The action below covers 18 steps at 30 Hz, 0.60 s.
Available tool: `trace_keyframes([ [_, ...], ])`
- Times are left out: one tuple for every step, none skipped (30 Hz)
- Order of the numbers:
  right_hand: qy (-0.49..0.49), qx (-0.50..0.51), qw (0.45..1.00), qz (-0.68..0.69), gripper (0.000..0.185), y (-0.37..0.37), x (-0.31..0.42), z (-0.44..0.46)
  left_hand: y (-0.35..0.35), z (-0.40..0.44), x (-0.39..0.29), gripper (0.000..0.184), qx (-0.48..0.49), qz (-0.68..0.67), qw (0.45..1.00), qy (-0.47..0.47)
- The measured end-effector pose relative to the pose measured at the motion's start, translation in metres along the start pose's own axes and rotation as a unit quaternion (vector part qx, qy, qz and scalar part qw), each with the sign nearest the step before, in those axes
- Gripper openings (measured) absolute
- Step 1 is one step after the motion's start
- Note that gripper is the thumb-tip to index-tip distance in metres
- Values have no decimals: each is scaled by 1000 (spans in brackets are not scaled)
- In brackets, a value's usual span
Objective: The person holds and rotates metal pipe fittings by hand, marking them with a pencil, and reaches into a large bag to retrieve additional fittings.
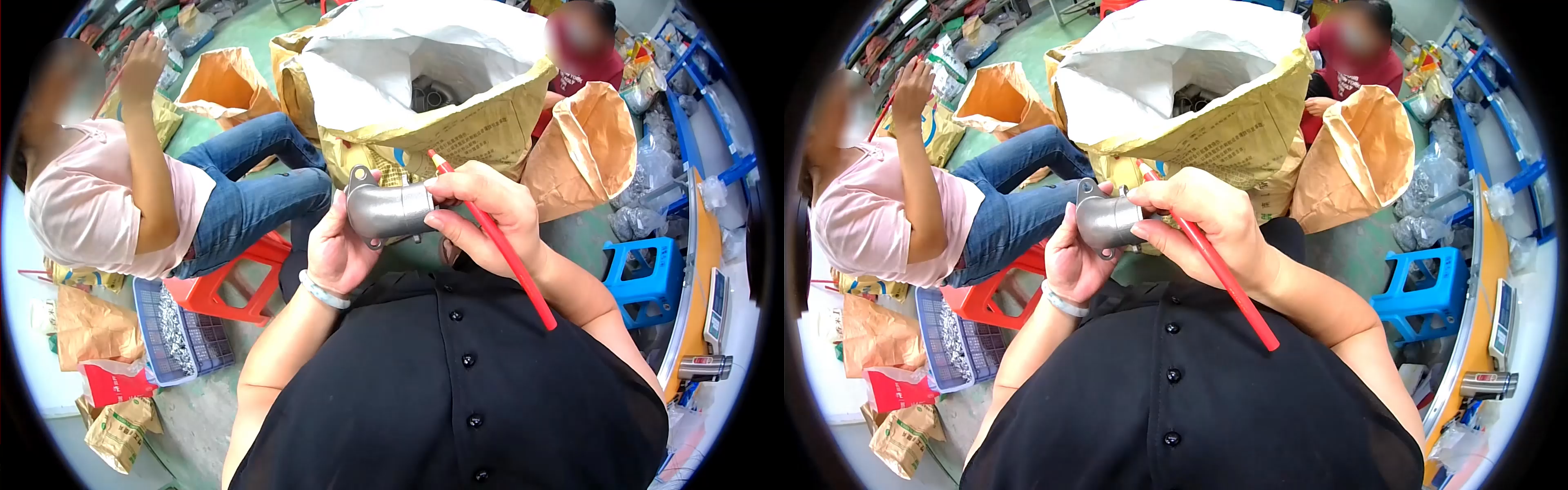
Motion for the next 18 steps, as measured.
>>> trace_keyframes([
  [-2, -2, 1000, 2, 29, 0, 0, 0, 0, 0, 2, 51, -21, 15, 1000, -1],
  [-3, -4, 1000, 4, 29, 1, -1, -1, 0, -1, 4, 51, -42, 30, 999, -1],
  [-10, 9, 1000, -2, 29, 0, -2, -1, 1, -1, 10, 50, -64, 25, 998, -3],
  [-11, 10, 1000, -1, 28, -1, -3, -1, 1, -2, 9, 49, -86, 35, 996, -3],
  [-13, 11, 1000, -1, 28, -3, -3, -1, 4, -4, 9, 47, -109, 43, 993, -4],
  [-13, 3, 1000, 0, 28, -3, -3, -1, 5, -6, 8, 47, -102, 38, 994, 5],
  [-13, -3, 1000, 0, 28, -3, -3, 0, 7, -6, 8, 47, -92, 31, 995, 14],
  [-12, -7, 1000, -4, 28, -2, -3, 0, 8, -5, 10, 47, -80, 21, 996, 21],
  [-9, -5, 1000, -6, 28, -3, -3, 1, 9, -4, 9, 47, -79, 23, 996, 22],
  [-7, -3, 1000, -8, 27, -3, -3, 2, 10, -4, 9, 47, -78, 25, 996, 22],
  [-5, -2, 1000, -10, 27, -4, -3, 3, 11, -4, 8, 47, -78, 28, 996, 23],
  [-3, -3, 1000, -10, 26, -4, -3, 3, 11, -4, 8, 47, -76, 28, 996, 24],
  [-2, -3, 1000, -10, 26, -5, -4, 3, 11, -4, 9, 47, -75, 28, 996, 26],
  [0, -4, 1000, -10, 25, -5, -4, 3, 11, -4, 9, 46, -74, 28, 997, 27],
  [3, 4, 1000, -13, 27, -6, -4, 2, 12, -4, 9, 48, -73, 22, 997, 28],
  [5, 12, 1000, -16, 28, -6, -4, 1, 15, -4, 10, 49, -72, 14, 997, 29],
  [7, 21, 1000, -19, 30, -7, -4, 0, 16, -4, 11, 50, -72, 6, 997, 30],
  [9, 14, 1000, -18, 28, -7, -3, 1, 15, -4, 12, 51, -72, 4, 997, 29],
])
Point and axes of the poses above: each hand's wrist, its own z-axis towards the middle knuckle, its own y-axis out of the back of the hand, x = y × z, the point moved 10 cm from there along z, towards the middle knuckle, and after that the axes turned 2 degrees about -y, right-handed, at the moved point
